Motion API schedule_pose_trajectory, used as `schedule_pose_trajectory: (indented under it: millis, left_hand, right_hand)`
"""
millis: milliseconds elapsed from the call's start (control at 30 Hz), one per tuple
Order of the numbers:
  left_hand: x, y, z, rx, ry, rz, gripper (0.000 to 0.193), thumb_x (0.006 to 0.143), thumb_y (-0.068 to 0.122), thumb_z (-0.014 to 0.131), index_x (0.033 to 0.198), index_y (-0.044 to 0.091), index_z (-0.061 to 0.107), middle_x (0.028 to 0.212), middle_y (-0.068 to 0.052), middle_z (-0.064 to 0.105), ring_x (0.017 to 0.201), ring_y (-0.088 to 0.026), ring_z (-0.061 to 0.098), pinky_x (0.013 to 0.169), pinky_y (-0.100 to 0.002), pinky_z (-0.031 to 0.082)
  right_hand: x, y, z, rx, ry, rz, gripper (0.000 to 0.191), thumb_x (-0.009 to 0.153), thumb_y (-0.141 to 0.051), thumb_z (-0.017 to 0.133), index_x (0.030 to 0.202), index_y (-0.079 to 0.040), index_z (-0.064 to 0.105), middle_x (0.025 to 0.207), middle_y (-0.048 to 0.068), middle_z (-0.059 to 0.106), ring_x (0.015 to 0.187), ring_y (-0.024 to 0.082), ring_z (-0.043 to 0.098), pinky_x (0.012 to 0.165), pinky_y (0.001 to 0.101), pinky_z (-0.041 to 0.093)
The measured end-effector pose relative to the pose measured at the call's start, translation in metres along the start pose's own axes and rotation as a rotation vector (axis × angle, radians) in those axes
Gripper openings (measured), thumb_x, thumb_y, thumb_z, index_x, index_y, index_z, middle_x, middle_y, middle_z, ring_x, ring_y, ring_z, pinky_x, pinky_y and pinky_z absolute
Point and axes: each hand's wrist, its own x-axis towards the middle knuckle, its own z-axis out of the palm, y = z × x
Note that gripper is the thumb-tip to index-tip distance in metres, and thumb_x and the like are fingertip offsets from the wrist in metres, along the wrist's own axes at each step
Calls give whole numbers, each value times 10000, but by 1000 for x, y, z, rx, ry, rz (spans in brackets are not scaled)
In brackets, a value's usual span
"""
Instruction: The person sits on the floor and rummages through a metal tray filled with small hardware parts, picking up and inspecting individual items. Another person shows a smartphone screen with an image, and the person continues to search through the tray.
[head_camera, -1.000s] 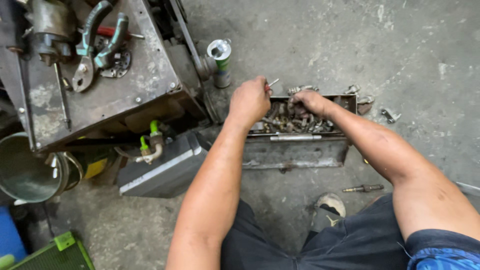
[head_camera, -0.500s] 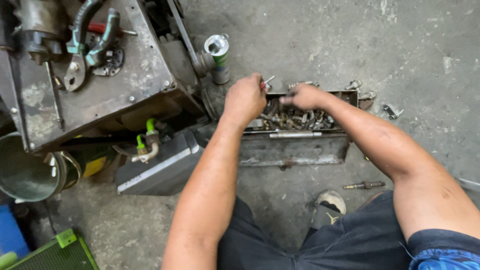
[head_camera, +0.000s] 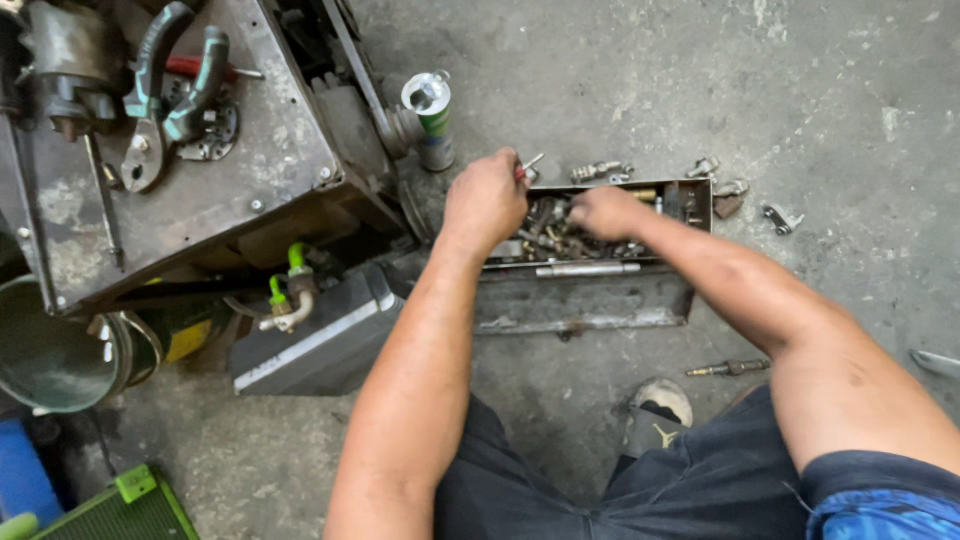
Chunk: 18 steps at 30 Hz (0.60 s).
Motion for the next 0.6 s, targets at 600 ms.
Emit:
schedule_pose_trajectory:
  millis: [600]
  left_hand:
    - [0,0,-4,0,-14,-22,207,888,262,685,947,63,677,897,-230,721,896,-457,685,778,-576,522]
  right_hand:
    - [7,-27,-36,825,-259,274,389,979,-399,627,892,-37,738,636,66,573,519,182,494,479,337,390]
